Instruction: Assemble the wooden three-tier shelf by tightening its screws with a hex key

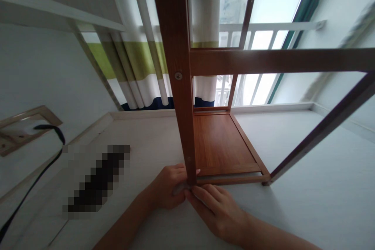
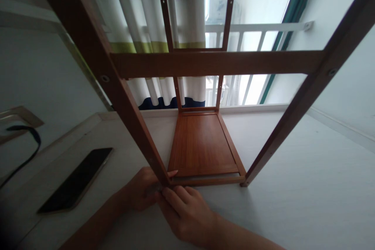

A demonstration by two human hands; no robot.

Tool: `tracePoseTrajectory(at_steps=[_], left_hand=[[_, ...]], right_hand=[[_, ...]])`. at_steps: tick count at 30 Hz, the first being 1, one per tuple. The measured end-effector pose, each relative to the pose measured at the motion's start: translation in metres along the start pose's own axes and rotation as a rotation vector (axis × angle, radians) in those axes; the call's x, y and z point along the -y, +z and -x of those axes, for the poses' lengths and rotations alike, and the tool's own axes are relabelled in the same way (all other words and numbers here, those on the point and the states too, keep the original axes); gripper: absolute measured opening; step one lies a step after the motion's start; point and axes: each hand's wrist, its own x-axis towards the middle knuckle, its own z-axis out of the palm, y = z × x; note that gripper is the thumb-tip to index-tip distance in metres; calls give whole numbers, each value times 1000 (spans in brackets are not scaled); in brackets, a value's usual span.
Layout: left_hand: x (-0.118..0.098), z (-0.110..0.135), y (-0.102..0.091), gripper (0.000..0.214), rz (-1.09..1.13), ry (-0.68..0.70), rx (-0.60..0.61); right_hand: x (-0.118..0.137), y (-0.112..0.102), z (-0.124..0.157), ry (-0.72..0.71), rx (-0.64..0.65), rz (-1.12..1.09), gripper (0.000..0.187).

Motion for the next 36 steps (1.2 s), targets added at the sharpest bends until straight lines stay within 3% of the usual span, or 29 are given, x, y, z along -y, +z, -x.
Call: tracePoseTrajectory(at_steps=[5,14,21,28,36], left_hand=[[2,1,-4,42,108,-36,-14],[0,1,-4,50,271,-266,11],[7,4,-2,59,399,-395,40],[13,6,-3,67,531,-451,102],[12,7,-2,58,527,-466,143]], right_hand=[[2,0,-1,-33,16,23,30],[9,8,4,-49,167,81,31],[11,10,1,-34,186,65,28],[11,17,6,-18,206,50,22],[10,21,8,-28,196,25,16]])
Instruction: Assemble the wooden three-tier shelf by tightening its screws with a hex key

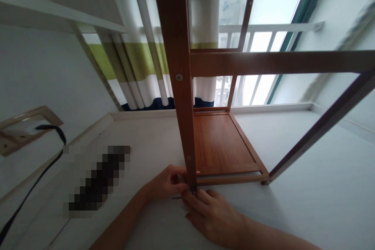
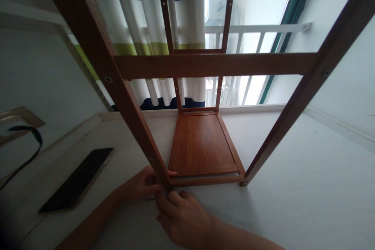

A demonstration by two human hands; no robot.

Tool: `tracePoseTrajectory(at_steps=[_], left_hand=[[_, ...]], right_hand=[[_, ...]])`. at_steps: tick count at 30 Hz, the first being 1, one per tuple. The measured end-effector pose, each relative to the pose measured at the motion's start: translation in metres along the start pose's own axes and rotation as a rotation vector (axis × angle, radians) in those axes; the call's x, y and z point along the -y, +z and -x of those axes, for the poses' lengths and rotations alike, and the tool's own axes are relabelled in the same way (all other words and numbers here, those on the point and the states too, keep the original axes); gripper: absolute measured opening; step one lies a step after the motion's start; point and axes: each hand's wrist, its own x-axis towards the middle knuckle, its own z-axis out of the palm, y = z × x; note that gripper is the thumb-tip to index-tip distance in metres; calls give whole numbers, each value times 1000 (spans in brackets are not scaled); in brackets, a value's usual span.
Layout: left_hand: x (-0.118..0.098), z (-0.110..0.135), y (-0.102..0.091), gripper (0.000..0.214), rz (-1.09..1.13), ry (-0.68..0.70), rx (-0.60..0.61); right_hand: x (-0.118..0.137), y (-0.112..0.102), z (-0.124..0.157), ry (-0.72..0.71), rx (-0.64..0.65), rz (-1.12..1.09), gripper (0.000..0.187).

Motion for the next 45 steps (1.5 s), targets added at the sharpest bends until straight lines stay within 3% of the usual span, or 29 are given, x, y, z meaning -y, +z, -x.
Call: tracePoseTrajectory(at_steps=[32,45], left_hand=[[-10,1,8,39,-237,24,-105],[-9,2,9,35,-300,126,-120]], right_hand=[[1,5,1,40,4,-97,13],[3,3,3,60,43,-106,13]])
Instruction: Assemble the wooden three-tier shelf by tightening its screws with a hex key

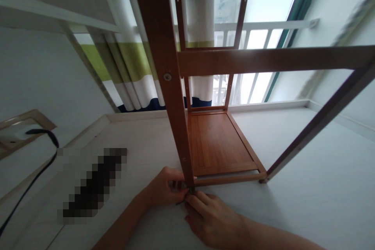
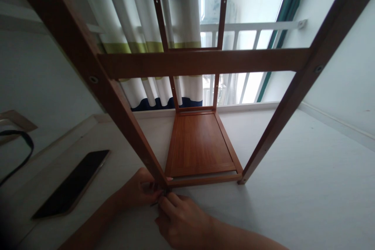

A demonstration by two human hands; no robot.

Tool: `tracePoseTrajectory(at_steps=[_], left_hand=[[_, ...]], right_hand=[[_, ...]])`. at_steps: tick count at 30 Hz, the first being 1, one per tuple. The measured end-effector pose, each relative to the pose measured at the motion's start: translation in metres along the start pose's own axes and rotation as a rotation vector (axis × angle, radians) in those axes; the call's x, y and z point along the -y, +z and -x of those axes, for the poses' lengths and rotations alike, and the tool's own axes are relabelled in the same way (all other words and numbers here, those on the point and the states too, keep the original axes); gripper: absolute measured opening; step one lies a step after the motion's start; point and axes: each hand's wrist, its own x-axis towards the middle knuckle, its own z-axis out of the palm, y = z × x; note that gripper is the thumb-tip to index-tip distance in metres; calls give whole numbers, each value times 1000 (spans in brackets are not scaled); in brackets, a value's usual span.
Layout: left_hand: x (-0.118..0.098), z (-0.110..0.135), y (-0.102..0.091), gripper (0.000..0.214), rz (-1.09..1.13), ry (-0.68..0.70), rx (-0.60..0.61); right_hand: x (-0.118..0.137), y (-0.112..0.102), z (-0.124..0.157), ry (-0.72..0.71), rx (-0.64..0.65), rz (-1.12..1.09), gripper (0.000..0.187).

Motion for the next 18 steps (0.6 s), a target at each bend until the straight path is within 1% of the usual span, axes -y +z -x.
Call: tracePoseTrajectory(at_steps=[10,18], left_hand=[[-1,-1,0,34,-34,57,-23],[2,0,2,36,-46,80,-55]], right_hand=[[1,-3,-1,-2,-8,16,15],[2,-2,-1,-4,-36,19,17]])
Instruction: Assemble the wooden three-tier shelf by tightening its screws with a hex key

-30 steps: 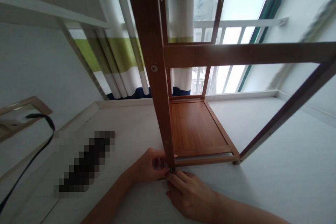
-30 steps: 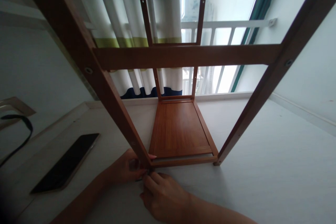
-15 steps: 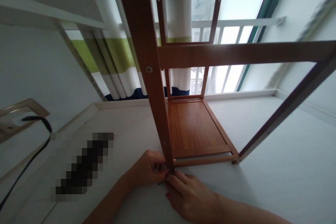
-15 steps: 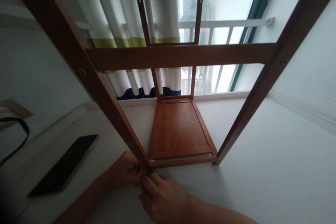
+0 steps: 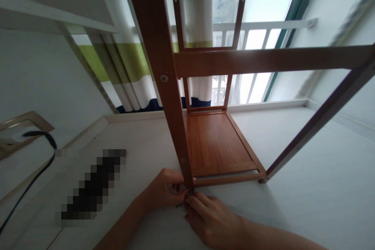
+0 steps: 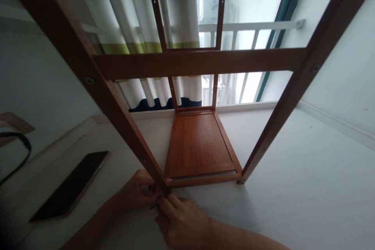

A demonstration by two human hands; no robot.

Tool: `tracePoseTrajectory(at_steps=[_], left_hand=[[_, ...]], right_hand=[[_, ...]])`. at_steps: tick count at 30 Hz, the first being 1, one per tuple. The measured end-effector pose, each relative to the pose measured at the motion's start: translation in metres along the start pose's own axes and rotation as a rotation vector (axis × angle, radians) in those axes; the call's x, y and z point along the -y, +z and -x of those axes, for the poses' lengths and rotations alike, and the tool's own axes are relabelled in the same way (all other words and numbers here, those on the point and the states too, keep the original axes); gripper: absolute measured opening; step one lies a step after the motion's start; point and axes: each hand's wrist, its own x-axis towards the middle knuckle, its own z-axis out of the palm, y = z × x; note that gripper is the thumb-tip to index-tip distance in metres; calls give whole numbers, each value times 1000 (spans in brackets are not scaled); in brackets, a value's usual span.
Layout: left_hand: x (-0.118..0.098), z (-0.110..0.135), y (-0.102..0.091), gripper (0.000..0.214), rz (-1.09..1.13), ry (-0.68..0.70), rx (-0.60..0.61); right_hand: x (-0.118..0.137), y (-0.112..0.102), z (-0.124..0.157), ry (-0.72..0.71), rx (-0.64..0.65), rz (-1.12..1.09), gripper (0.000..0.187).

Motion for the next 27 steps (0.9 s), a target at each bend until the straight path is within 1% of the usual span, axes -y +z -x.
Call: tracePoseTrajectory(at_steps=[9,12,15,19,22,27], left_hand=[[-4,-1,-1,32,-25,6,-7],[-4,-2,-1,27,-30,17,-16],[-4,-2,0,28,-33,26,-26],[-5,-3,0,27,-42,33,-34],[-7,-3,0,26,-53,28,-37],[-6,-3,1,33,-73,8,-54]], right_hand=[[0,-4,-2,18,-42,-16,16],[3,1,0,-49,-57,-36,15],[6,6,1,-139,-68,-68,17],[7,8,0,-129,-82,-59,14],[6,7,-1,-143,-101,-54,16],[5,10,-1,-146,-139,-42,16]])
